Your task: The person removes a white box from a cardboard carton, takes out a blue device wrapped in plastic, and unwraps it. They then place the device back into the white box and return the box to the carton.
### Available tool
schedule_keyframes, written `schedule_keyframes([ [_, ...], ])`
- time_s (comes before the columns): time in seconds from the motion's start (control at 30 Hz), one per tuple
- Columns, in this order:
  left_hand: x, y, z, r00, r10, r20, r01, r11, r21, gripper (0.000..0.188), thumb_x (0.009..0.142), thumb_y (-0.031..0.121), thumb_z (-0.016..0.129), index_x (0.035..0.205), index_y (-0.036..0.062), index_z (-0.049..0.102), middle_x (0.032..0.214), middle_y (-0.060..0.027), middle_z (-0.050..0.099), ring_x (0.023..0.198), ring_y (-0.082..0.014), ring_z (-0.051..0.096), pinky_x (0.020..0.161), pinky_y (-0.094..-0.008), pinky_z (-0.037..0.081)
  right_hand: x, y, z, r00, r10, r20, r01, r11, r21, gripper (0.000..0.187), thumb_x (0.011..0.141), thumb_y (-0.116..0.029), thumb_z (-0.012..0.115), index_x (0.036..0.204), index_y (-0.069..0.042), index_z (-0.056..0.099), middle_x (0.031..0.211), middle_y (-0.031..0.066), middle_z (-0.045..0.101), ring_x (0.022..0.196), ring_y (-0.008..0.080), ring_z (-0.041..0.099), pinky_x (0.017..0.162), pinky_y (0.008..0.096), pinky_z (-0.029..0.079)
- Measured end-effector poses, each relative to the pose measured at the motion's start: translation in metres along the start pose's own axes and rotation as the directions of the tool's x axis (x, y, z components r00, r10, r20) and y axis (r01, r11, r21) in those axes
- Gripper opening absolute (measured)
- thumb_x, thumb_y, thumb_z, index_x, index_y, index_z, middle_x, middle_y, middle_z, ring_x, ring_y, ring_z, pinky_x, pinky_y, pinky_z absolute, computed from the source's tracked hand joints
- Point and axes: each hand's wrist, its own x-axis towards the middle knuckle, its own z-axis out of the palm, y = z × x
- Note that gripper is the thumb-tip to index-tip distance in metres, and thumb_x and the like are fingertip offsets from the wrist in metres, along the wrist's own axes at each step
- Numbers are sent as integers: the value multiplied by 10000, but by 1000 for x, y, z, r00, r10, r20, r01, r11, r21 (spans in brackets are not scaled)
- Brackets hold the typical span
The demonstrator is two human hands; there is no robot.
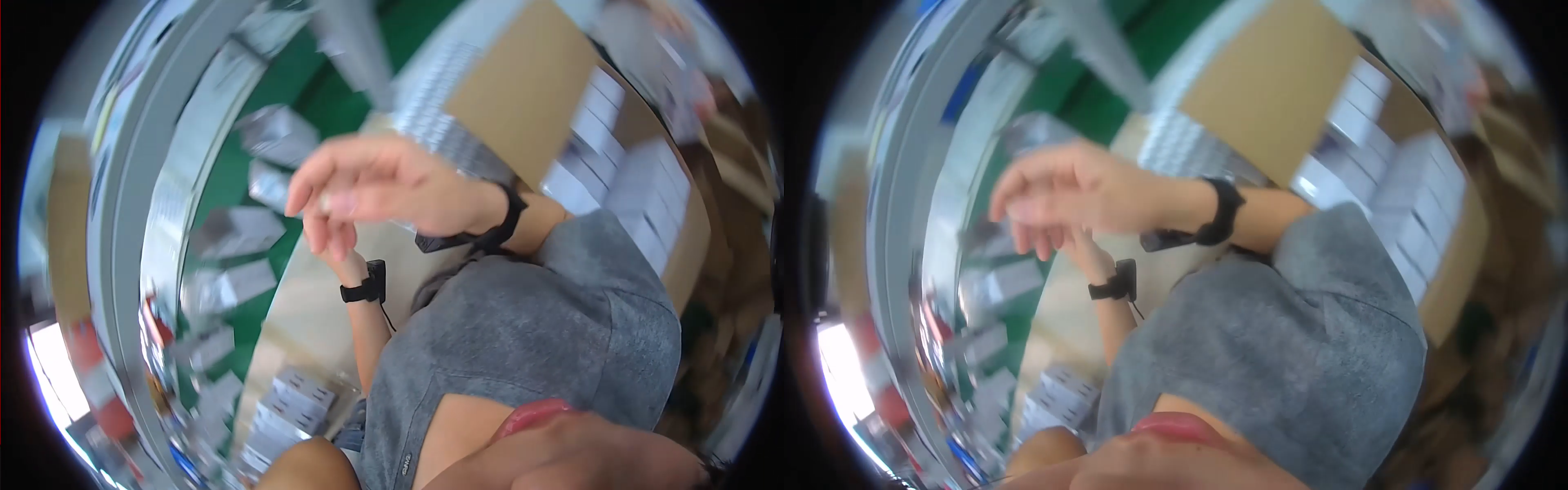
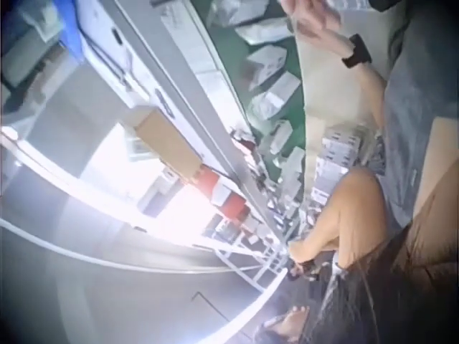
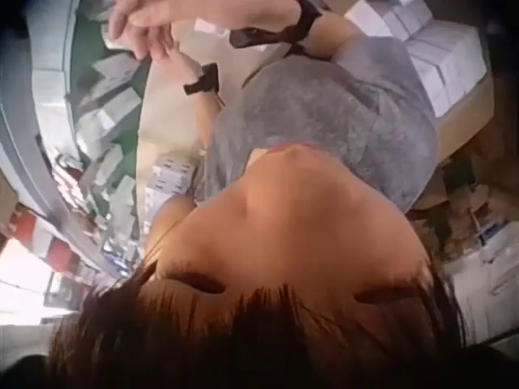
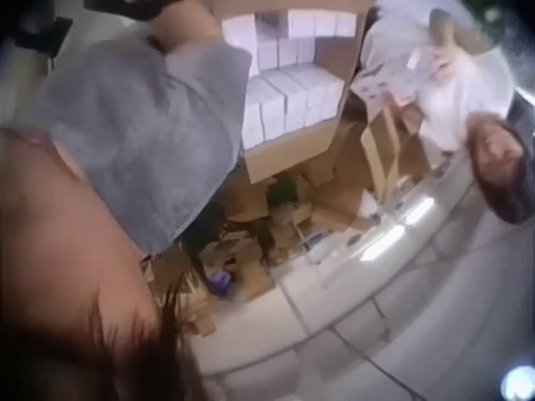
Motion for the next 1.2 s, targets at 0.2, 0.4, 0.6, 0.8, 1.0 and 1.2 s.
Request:
schedule_keyframes([
  [0.2,-142,12,141,741,64,668,-317,911,264,185,834,79,541,1002,2,553,975,-108,569,881,-194,543,782,-304,434,-209,-143,-16,827,-421,-373,519,828,215,296,892,-240,400,1031,-4,513,913,107,569,736,178,560,639,264,445],
  [0.4,-75,-31,216,514,21,858,-208,973,101,119,841,58,523,878,-34,589,808,-90,626,772,-157,583,732,-256,447,-246,-161,-211,529,-258,-808,-655,482,-583,439,873,-351,441,1106,19,482,1027,168,559,870,247,564,744,331,461],
  [0.6,88,-106,122,565,11,825,-206,970,128,99,823,71,558,857,-12,599,782,-117,608,704,-206,576,649,-280,448,-128,123,-343,609,-41,-792,-636,-621,-457,794,704,-391,659,1301,-10,300,1300,265,303,1211,382,301,965,539,259],
  [0.8,100,-111,122,625,-4,780,-261,941,214,93,822,71,556,818,-12,598,773,-117,605,706,-220,581,649,-284,451,-129,160,-326,681,-122,-722,-544,-745,-387,827,632,-325,708,1297,-31,314,1240,280,359,1178,385,342,962,556,244],
  [1.0,109,-99,132,554,13,832,-348,912,218,119,843,73,531,830,-23,598,784,-95,623,759,-165,591,708,-266,454,-118,106,-317,617,-92,-782,-725,-454,-518,834,581,-223,734,1281,-19,329,1100,227,433,1047,375,418,941,466,308],
  [1.2,123,-74,127,572,-138,809,-24,983,184,340,781,156,629,1057,-15,531,1085,-110,557,996,-201,526,832,-300,410,-59,-33,-221,885,-3,-465,-461,-135,-877,779,559,-97,710,1245,30,363,1127,182,419,1054,333,421,908,375,351],
])
